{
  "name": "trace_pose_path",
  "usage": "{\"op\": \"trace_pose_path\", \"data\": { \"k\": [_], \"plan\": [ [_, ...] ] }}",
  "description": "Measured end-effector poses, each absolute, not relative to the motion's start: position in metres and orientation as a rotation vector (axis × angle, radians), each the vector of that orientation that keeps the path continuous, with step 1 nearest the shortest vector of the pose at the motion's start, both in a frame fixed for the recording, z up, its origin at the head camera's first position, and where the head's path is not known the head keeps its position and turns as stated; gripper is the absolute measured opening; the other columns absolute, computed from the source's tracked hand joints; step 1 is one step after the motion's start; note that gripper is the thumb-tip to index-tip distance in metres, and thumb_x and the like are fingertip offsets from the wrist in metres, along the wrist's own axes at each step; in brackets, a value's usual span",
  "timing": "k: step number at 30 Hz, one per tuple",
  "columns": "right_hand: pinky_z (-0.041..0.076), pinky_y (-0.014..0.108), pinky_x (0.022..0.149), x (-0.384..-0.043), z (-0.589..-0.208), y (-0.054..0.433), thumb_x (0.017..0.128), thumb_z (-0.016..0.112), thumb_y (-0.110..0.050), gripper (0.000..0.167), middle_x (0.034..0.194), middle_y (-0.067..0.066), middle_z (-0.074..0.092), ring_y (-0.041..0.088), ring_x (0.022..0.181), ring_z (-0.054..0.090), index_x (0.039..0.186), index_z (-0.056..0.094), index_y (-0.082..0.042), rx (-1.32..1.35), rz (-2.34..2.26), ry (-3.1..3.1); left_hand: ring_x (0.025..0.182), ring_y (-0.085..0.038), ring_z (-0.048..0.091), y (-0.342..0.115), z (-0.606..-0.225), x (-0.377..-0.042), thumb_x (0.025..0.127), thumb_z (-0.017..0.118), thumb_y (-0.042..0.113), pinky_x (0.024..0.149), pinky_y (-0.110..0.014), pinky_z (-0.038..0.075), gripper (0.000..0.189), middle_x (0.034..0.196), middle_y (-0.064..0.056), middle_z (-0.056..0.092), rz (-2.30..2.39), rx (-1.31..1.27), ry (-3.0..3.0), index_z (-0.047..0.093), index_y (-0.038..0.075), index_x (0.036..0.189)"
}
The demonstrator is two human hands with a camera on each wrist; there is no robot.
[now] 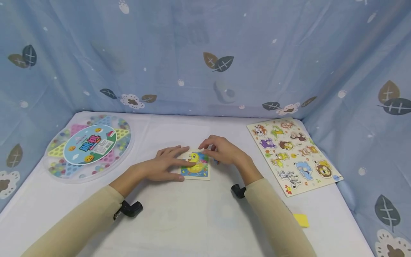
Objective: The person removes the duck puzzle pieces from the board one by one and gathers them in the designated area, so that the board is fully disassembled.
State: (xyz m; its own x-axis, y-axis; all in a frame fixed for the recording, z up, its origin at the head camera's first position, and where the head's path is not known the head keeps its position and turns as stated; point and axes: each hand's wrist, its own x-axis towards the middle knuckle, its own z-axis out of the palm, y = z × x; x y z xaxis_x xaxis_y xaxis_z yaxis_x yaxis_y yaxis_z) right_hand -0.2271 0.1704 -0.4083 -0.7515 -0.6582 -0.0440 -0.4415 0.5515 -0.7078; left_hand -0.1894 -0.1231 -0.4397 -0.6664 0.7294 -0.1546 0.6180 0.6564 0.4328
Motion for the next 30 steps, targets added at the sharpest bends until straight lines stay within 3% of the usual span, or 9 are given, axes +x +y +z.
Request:
{"op": "trace_pose_path", "data": {
  "k": [5,8,21,30],
  "plan": [
    [0.055,0.033,0.078,-0.227,-0.409,0.162,0.101,0.066,-0.015,0.024,0.123,0.005,0.061,0.017,0.094,0.061,0.124,0.075,-0.012,-1.013,-0.911,2.54,0.158,-0.036,0.006,-0.119,-0.439,-0.19,0.096,0.061,0.063,0.115,-0.066,0.016,0.059,0.174,-0.001,0.01,0.494,1.086,2.547,0.045,0.051,0.152],
    [0.054,0.036,0.085,-0.226,-0.407,0.157,0.1,0.067,-0.012,0.026,0.129,0.008,0.058,0.017,0.096,0.062,0.125,0.074,-0.01,-1.081,-0.884,2.545,0.158,-0.037,0.007,-0.116,-0.437,-0.189,0.096,0.061,0.062,0.115,-0.066,0.017,0.059,0.174,-0.001,0.01,0.482,1.087,2.547,0.045,0.05,0.152],
    [0.052,0.037,0.092,-0.233,-0.411,0.144,0.1,0.068,-0.014,0.025,0.128,0.006,0.056,0.016,0.097,0.063,0.124,0.075,-0.015,-1.105,-0.762,2.492,0.158,-0.037,0.008,-0.115,-0.434,-0.188,0.096,0.061,0.061,0.113,-0.065,0.02,0.059,0.173,-0.003,0.011,0.482,1.111,2.562,0.045,0.049,0.152],
    [0.049,0.041,0.102,-0.232,-0.412,0.128,0.101,0.068,-0.017,0.025,0.133,0.001,0.053,0.02,0.111,0.06,0.124,0.074,-0.022,-1.054,-0.624,2.51,0.158,-0.036,0.008,-0.122,-0.437,-0.188,0.095,0.063,0.062,0.115,-0.066,0.018,0.059,0.173,0.0,0.011,0.488,1.061,2.566,0.047,0.05,0.151]
  ]
}}
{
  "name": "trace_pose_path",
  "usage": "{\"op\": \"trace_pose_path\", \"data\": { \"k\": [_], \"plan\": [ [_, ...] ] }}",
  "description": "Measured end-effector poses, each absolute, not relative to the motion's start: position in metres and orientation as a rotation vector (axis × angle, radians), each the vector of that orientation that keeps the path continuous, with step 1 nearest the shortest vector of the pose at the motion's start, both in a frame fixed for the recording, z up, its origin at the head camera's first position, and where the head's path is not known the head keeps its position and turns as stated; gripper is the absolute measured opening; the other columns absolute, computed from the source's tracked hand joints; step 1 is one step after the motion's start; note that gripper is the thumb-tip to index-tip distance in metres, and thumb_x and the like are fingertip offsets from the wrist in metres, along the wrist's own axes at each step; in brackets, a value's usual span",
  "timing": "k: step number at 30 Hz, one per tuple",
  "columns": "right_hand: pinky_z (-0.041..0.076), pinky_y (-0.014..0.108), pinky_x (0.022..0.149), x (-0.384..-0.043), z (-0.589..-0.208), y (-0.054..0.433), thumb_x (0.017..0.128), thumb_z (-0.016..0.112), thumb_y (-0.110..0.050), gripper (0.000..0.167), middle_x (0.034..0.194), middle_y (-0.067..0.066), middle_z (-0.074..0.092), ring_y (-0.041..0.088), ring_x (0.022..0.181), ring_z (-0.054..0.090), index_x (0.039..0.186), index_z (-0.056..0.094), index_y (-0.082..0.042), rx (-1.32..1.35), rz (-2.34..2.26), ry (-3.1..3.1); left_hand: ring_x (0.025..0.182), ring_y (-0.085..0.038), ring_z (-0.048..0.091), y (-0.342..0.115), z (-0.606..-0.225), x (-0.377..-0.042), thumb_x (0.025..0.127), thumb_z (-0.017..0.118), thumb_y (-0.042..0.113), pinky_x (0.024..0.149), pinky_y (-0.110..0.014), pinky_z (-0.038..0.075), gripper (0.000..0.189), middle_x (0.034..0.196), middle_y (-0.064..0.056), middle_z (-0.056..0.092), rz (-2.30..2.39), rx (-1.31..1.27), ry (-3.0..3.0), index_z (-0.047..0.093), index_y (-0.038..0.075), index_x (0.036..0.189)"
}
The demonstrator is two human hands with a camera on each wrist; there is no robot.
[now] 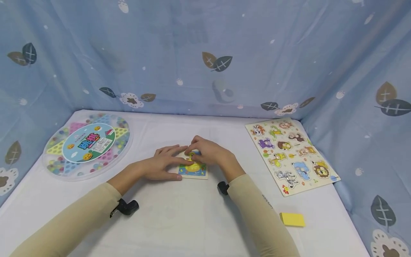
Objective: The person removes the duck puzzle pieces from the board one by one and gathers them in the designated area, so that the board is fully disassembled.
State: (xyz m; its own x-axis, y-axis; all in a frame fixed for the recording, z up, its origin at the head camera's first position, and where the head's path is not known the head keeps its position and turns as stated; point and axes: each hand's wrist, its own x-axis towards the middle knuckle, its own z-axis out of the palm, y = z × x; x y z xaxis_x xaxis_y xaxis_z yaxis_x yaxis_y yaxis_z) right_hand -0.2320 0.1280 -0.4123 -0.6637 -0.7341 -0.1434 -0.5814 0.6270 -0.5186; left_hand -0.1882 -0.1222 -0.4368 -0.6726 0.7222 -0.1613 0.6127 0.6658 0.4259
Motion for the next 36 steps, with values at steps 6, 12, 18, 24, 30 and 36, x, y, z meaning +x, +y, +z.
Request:
{"op": "trace_pose_path", "data": {
  "k": [6,12,18,24,30,36],
  "plan": [
    [0.049,0.041,0.1,-0.2323,-0.4114,0.1277,0.101,0.067,-0.016,0.021,0.132,0.002,0.053,0.019,0.108,0.059,0.12,0.072,-0.024,-1.067,-0.605,2.518,0.158,-0.036,0.008,-0.1229,-0.4401,-0.1895,0.095,0.062,0.063,0.115,-0.066,0.018,0.059,0.173,0.001,0.011,0.498,1.069,2.564,0.046,0.051,0.151],
    [0.048,0.042,0.103,-0.2343,-0.4075,0.1257,0.102,0.065,-0.014,0.019,0.133,0.002,0.052,0.02,0.113,0.058,0.118,0.07,-0.024,-1.053,-0.58,2.52,0.158,-0.034,0.007,-0.1233,-0.4368,-0.19,0.095,0.062,0.063,0.115,-0.067,0.017,0.06,0.173,0.001,0.011,0.498,1.073,2.569,0.047,0.05,0.151],
    [0.046,0.043,0.106,-0.235,-0.4065,0.1249,0.103,0.064,-0.012,0.019,0.132,0.003,0.051,0.022,0.119,0.056,0.117,0.069,-0.024,-1.028,-0.603,2.487,0.158,-0.035,0.007,-0.1216,-0.4365,-0.1897,0.093,0.064,0.063,0.115,-0.066,0.017,0.059,0.173,0.004,0.011,0.516,1.042,2.559,0.048,0.051,0.149],
    [0.048,0.038,0.093,-0.2344,-0.4087,0.1255,0.104,0.06,-0.008,0.02,0.125,0.003,0.054,0.018,0.098,0.058,0.114,0.069,-0.022,-1.026,-0.675,2.474,0.158,-0.036,0.009,-0.121,-0.438,-0.1891,0.093,0.065,0.063,0.115,-0.064,0.018,0.059,0.173,0.005,0.01,0.51,1.04,2.561,0.048,0.051,0.149],
    [0.047,0.039,0.095,-0.2355,-0.4106,0.1287,0.103,0.06,-0.006,0.021,0.12,-0.001,0.059,0.018,0.101,0.056,0.112,0.07,-0.022,-1.048,-0.724,2.477,0.157,-0.036,0.009,-0.1215,-0.4377,-0.1896,0.093,0.065,0.063,0.115,-0.064,0.019,0.06,0.173,0.004,0.011,0.512,1.046,2.561,0.049,0.05,0.15],
    [0.048,0.038,0.091,-0.2351,-0.4112,0.1306,0.1,0.064,-0.003,0.02,0.113,-0.002,0.063,0.019,0.102,0.054,0.109,0.07,-0.02,-1.049,-0.732,2.467,0.158,-0.035,0.008,-0.1218,-0.4378,-0.1897,0.093,0.065,0.063,0.115,-0.063,0.018,0.06,0.173,0.001,0.013,0.509,1.042,2.561,0.048,0.05,0.15]
  ]
}}
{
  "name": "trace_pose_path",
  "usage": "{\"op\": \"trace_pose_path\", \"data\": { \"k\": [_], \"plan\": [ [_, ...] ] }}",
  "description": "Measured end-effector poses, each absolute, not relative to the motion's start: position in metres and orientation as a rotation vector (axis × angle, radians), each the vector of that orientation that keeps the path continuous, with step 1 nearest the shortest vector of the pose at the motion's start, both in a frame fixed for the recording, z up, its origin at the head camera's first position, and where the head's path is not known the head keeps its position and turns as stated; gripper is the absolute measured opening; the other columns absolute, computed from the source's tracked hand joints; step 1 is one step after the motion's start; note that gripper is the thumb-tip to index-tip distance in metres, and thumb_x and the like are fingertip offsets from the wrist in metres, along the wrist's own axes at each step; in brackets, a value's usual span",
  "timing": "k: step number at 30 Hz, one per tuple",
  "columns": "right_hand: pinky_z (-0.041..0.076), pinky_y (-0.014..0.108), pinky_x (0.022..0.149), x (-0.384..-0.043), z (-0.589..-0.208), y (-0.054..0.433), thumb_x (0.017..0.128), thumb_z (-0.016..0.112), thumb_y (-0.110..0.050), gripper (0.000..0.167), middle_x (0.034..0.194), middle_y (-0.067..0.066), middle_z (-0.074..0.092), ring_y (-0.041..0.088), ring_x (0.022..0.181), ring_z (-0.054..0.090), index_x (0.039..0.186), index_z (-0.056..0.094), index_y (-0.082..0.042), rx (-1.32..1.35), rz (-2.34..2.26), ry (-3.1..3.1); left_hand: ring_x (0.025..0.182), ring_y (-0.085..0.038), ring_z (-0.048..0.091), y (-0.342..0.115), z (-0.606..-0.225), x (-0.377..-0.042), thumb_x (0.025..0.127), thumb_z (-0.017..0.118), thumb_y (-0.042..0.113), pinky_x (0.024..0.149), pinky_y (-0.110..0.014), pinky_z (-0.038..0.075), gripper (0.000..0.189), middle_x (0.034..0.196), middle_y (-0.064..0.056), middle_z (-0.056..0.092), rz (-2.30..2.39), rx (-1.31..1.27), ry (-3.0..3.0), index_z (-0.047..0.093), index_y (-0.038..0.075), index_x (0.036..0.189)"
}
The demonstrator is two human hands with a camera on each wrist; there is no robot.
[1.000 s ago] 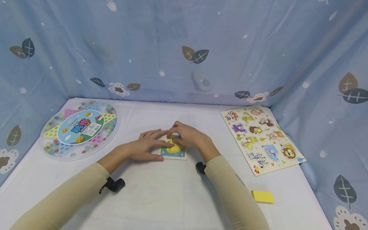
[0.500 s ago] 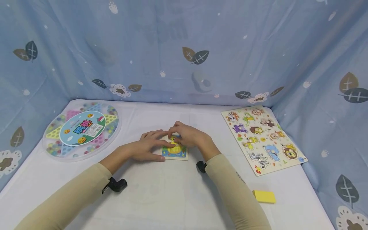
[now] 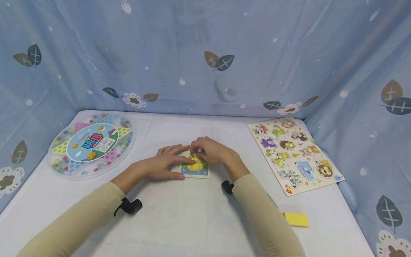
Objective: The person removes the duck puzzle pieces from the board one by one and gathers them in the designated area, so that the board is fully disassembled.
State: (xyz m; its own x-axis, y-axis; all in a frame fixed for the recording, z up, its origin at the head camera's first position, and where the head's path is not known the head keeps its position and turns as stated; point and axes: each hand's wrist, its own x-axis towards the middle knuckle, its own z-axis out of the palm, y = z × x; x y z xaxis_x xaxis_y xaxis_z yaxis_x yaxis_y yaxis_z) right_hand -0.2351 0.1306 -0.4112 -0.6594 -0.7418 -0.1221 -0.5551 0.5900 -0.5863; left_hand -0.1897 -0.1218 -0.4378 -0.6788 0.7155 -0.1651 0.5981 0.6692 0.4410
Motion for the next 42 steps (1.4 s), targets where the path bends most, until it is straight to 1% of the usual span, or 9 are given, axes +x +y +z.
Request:
{"op": "trace_pose_path", "data": {
  "k": [2,6,12,20,24,27,32,39,42],
  "plan": [
    [0.049,0.038,0.09,-0.235,-0.411,0.131,0.1,0.065,-0.004,0.022,0.113,-0.002,0.064,0.018,0.1,0.056,0.115,0.07,-0.02,-1.043,-0.732,2.467,0.158,-0.035,0.008,-0.121,-0.437,-0.19,0.093,0.065,0.063,0.115,-0.063,0.018,0.061,0.173,0.001,0.013,0.506,1.042,2.562,0.048,0.049,0.15],
    [0.05,0.038,0.095,-0.234,-0.41,0.132,0.1,0.067,-0.011,0.026,0.118,-0.002,0.065,0.016,0.103,0.059,0.125,0.069,-0.019,-1.023,-0.706,2.484,0.157,-0.036,0.009,-0.121,-0.435,-0.189,0.093,0.065,0.062,0.114,-0.063,0.019,0.061,0.173,0.002,0.012,0.499,1.047,2.561,0.048,0.048,0.151],
    [0.05,0.038,0.097,-0.233,-0.41,0.131,0.098,0.071,-0.016,0.019,0.114,-0.001,0.064,0.018,0.103,0.059,0.117,0.074,-0.015,-0.999,-0.662,2.516,0.157,-0.037,0.009,-0.12,-0.434,-0.189,0.093,0.066,0.061,0.115,-0.064,0.019,0.062,0.173,-0.001,0.014,0.508,1.051,2.557,0.049,0.047,0.151],
    [0.051,0.035,0.087,-0.234,-0.414,0.132,0.097,0.071,-0.012,0.015,0.105,-0.003,0.065,0.016,0.095,0.06,0.111,0.067,-0.017,-0.95,-0.732,2.501,0.158,-0.035,0.008,-0.121,-0.439,-0.189,0.094,0.066,0.061,0.114,-0.063,0.019,0.061,0.173,0.0,0.013,0.519,1.054,2.555,0.048,0.049,0.15],
    [0.053,0.034,0.08,-0.235,-0.411,0.135,0.099,0.068,-0.009,0.017,0.099,0.0,0.068,0.015,0.085,0.063,0.114,0.066,-0.017,-0.938,-0.787,2.476,0.158,-0.034,0.007,-0.121,-0.438,-0.189,0.094,0.065,0.062,0.115,-0.063,0.018,0.06,0.173,0.002,0.012,0.506,1.036,2.559,0.048,0.051,0.15],
    [0.053,0.034,0.077,-0.234,-0.408,0.137,0.101,0.065,-0.008,0.021,0.099,0.002,0.068,0.015,0.082,0.064,0.121,0.065,-0.016,-0.948,-0.815,2.466,0.158,-0.035,0.007,-0.121,-0.436,-0.189,0.093,0.065,0.062,0.116,-0.064,0.017,0.059,0.173,0.002,0.012,0.504,1.016,2.558,0.049,0.051,0.149],
    [0.054,0.031,0.073,-0.232,-0.402,0.141,0.101,0.064,-0.009,0.028,0.103,0.003,0.066,0.015,0.086,0.066,0.128,0.064,-0.016,-0.954,-0.856,2.443,0.157,-0.036,0.009,-0.12,-0.436,-0.191,0.093,0.066,0.062,0.114,-0.063,0.019,0.059,0.173,0.001,0.012,0.509,1.022,2.556,0.049,0.05,0.149],
    [0.055,0.034,0.053,-0.226,-0.397,0.149,0.1,0.066,-0.012,0.023,0.107,0.005,0.067,0.02,0.088,0.069,0.123,0.067,-0.017,-0.904,-0.944,2.402,0.158,-0.035,0.009,-0.121,-0.437,-0.19,0.093,0.065,0.063,0.115,-0.063,0.019,0.06,0.173,0.002,0.013,0.514,1.025,2.56,0.049,0.051,0.149],
    [0.056,0.035,0.054,-0.225,-0.392,0.154,0.1,0.067,-0.013,0.023,0.108,0.004,0.067,0.024,0.085,0.069,0.122,0.068,-0.017,-0.878,-0.947,2.399,0.158,-0.035,0.008,-0.12,-0.436,-0.19,0.093,0.065,0.064,0.115,-0.063,0.018,0.06,0.173,0.002,0.012,0.508,1.027,2.562,0.049,0.052,0.149]
  ]
}}
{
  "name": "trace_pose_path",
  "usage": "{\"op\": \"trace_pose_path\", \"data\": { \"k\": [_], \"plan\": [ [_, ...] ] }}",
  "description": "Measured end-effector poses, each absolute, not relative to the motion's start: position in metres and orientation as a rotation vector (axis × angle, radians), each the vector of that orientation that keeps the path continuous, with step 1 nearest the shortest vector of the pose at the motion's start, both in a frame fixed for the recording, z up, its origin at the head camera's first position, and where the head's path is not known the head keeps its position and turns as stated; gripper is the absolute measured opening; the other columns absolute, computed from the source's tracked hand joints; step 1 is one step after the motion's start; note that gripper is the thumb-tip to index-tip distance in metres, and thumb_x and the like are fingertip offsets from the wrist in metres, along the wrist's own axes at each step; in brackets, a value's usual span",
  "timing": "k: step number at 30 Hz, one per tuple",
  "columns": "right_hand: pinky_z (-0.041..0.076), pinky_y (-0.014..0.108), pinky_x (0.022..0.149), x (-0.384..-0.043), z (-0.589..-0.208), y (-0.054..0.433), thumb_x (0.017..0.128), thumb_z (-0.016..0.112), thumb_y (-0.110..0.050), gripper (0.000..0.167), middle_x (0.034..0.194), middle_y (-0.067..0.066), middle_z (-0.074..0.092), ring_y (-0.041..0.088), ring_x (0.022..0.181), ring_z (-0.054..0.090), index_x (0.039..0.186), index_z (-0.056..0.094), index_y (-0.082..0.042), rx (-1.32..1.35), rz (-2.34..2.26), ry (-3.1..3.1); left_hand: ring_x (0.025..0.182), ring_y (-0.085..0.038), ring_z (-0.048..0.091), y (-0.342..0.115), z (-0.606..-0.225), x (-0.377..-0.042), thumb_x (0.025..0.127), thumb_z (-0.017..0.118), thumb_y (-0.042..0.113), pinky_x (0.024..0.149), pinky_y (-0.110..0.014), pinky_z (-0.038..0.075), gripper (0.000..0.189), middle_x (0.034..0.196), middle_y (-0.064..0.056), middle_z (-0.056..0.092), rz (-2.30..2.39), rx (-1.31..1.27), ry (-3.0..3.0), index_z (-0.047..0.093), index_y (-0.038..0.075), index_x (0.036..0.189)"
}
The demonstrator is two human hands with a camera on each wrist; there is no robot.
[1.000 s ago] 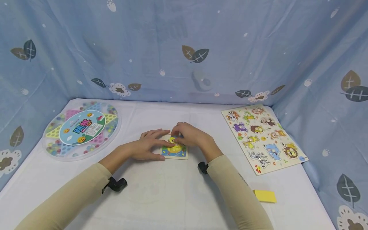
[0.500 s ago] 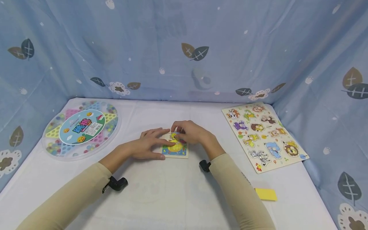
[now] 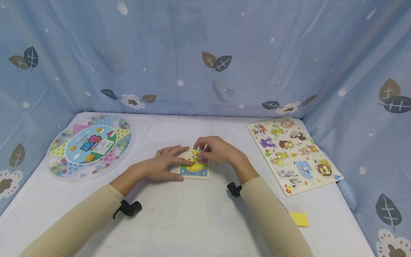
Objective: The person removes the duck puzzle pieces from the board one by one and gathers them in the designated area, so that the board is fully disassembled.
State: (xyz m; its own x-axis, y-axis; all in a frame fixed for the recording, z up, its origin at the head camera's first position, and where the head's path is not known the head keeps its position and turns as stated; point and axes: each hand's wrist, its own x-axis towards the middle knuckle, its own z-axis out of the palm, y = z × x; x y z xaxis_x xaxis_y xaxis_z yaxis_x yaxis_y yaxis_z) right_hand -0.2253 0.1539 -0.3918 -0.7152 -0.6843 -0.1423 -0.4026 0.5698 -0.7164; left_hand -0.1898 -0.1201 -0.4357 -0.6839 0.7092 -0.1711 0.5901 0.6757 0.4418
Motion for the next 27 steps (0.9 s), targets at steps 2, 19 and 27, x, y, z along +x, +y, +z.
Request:
{"op": "trace_pose_path", "data": {
  "k": [2,19,27],
  "plan": [
    [0.057,0.037,0.057,-0.224,-0.391,0.158,0.1,0.068,-0.013,0.023,0.108,0.005,0.066,0.026,0.083,0.069,0.123,0.068,-0.016,-0.861,-0.962,2.394,0.158,-0.035,0.008,-0.12,-0.436,-0.189,0.093,0.064,0.064,0.115,-0.063,0.018,0.06,0.173,0.002,0.012,0.503,1.031,2.564,0.048,0.051,0.149],
    [0.048,0.03,0.061,-0.219,-0.386,0.195,0.098,0.071,-0.011,0.023,0.088,0.005,0.069,0.029,0.07,0.066,0.12,0.069,-0.013,-0.918,-1.029,2.457,0.158,-0.034,0.008,-0.121,-0.437,-0.188,0.092,0.066,0.063,0.116,-0.063,0.017,0.059,0.173,0.002,0.013,0.523,1.029,2.565,0.049,0.052,0.148],
    [0.048,0.031,0.063,-0.216,-0.384,0.209,0.097,0.072,-0.012,0.023,0.099,0.001,0.065,0.017,0.067,0.056,0.12,0.071,-0.016,-0.884,-1.007,2.525,0.158,-0.032,0.007,-0.122,-0.441,-0.191,0.092,0.067,0.063,0.116,-0.063,0.017,0.058,0.172,0.003,0.015,0.546,1.05,2.569,0.05,0.052,0.147]
  ]
}}
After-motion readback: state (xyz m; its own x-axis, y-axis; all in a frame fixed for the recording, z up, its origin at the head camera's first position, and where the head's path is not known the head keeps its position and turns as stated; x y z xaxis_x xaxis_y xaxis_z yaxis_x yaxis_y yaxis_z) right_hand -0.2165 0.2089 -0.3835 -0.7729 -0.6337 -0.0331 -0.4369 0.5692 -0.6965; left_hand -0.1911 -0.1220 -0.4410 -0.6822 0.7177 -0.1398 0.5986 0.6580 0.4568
